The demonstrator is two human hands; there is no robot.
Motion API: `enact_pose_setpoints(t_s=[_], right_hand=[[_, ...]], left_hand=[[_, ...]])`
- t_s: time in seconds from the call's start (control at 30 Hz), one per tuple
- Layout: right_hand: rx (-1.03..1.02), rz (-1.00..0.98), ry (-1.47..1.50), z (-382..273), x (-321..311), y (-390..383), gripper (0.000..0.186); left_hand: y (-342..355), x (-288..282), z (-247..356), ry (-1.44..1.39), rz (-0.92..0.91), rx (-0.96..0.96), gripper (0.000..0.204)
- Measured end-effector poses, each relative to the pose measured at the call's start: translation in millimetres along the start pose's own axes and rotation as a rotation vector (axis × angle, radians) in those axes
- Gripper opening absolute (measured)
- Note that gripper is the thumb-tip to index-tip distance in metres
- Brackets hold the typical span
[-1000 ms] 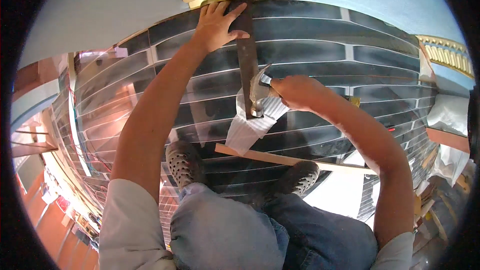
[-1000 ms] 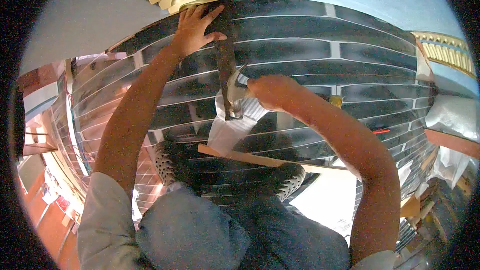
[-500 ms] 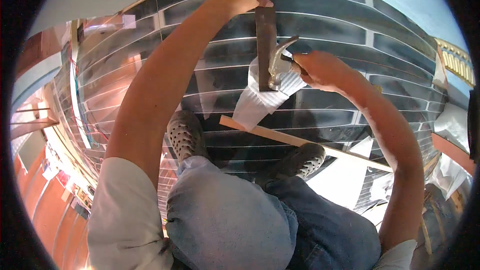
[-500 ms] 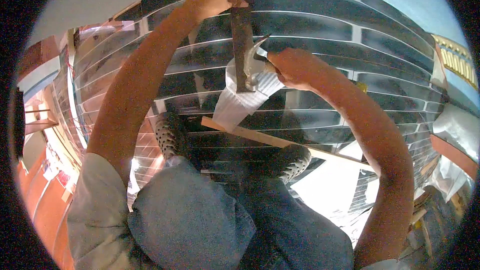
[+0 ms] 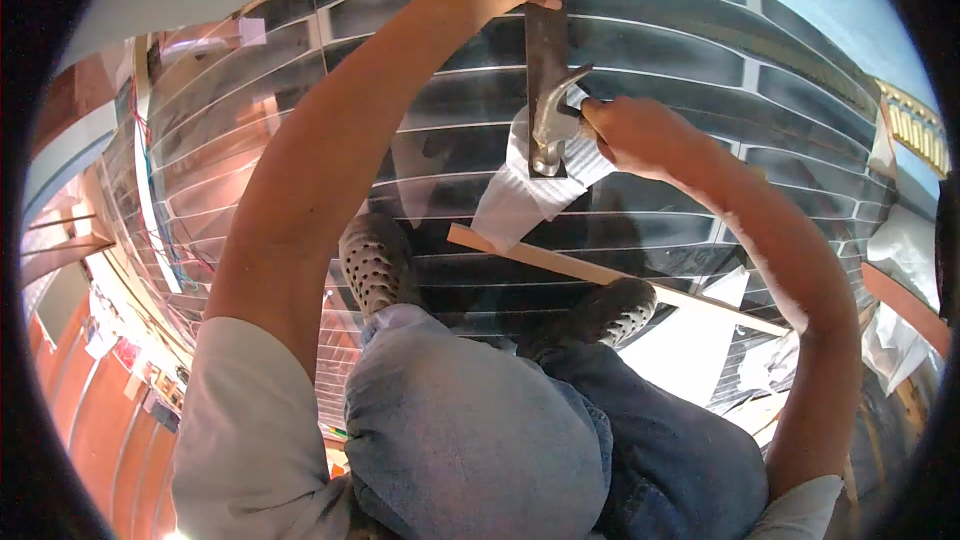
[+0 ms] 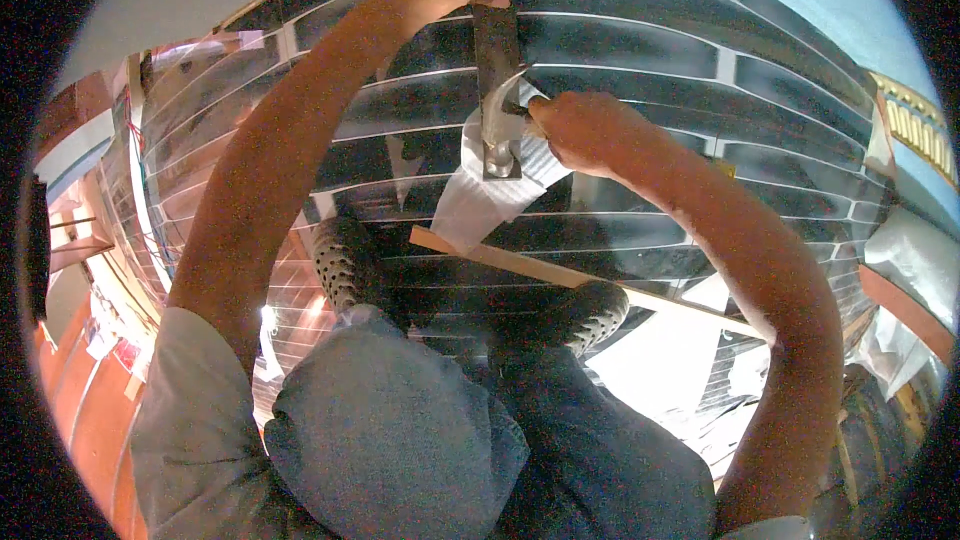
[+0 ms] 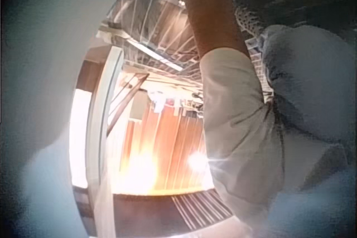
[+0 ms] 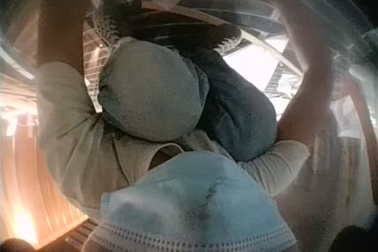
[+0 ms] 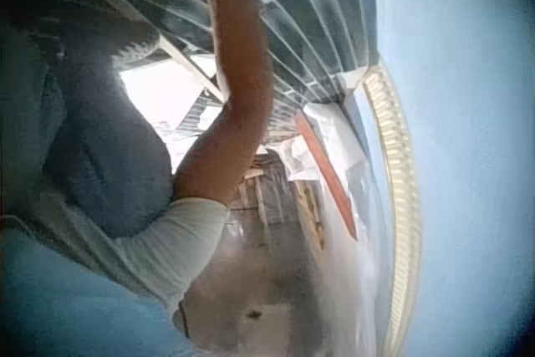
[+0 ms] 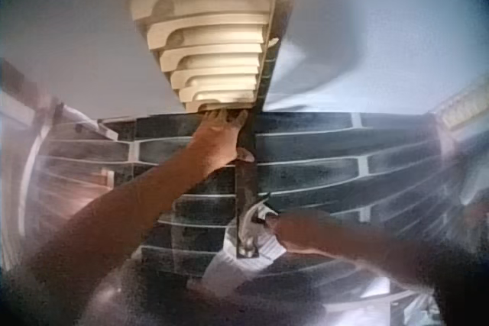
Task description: The person uses a hammer to secure a dark flexible strip onto a floor surface marked with conductive lines, then lifts and holds a separate long strip.
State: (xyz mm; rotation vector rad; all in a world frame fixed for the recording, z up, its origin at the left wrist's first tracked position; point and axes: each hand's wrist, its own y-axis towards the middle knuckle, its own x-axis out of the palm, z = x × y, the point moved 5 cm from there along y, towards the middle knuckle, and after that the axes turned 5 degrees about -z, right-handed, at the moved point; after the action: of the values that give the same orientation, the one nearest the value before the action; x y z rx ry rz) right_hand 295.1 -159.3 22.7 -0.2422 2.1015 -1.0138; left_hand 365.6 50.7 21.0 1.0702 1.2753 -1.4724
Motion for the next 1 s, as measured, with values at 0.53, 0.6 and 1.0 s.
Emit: enact_pose_setpoints(t_s=[0.53,0.6,1.0], right_hand=[[-0.002,0.301,0.167,13.3,-48.3,-22.1,0.017],[0.212,0.561,0.546,12.7,-81.1,-32.7,0.02],[0.17,0.551,0.562,-2.1,-65.9,-12.4,0.021]], left_hand=[[-6.7,12.6,0.1,0.002,0.18,0.014,0.109],[-1.0,3.2,6.6,0.052,0.009,0.002,0.109],[-10.4,8.9,-8.0,0.082,-0.071,-0.043,0.098]])
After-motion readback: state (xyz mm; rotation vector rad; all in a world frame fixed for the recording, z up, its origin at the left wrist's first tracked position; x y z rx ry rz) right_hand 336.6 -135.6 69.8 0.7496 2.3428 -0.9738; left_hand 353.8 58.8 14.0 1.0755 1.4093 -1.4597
